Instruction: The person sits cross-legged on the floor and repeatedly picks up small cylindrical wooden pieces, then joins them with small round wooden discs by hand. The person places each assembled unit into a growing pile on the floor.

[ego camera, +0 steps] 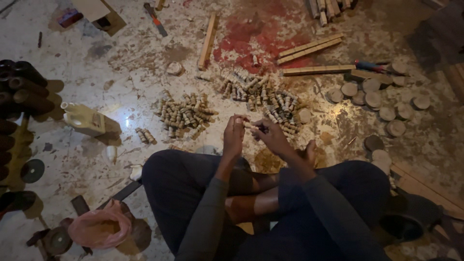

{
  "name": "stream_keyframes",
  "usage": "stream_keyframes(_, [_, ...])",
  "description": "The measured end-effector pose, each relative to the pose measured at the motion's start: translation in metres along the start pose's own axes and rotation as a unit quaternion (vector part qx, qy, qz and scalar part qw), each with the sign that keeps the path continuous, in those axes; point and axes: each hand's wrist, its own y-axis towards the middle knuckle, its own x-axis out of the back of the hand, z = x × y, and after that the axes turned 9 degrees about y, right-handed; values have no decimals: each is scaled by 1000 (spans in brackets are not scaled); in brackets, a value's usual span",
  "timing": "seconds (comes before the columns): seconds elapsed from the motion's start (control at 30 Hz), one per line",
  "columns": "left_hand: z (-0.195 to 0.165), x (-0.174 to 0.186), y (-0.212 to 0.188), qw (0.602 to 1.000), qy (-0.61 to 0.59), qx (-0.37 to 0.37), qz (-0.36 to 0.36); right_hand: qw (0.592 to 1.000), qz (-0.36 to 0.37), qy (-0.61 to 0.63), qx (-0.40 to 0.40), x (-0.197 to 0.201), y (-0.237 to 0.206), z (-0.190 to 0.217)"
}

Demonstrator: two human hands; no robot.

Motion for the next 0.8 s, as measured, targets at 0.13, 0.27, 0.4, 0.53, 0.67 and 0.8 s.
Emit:
stream_keyframes(0.13, [10,5,5,991,-99,87,20,966,-9,-224,128,-3,-8,14])
stream_keyframes(0.27, [10,5,4,996,-41,82,10,923,-10,-283,260,-2,-9,12])
stream_keyframes(0.4, [-1,3,0,985,158,-70,14,995,60,-74,-26,1,0,-5])
stream_keyframes(0.53, [-10,2,-4,973,218,-71,21,985,84,107,-110,2,6,-13])
stream_keyframes(0.67, [-4,-3,-5,980,189,-64,1,991,44,-108,59,-1,-1,-11])
stream_keyframes(0.8, [1,-6,-4,984,157,-73,-42,925,-2,-329,191,-3,-8,-6])
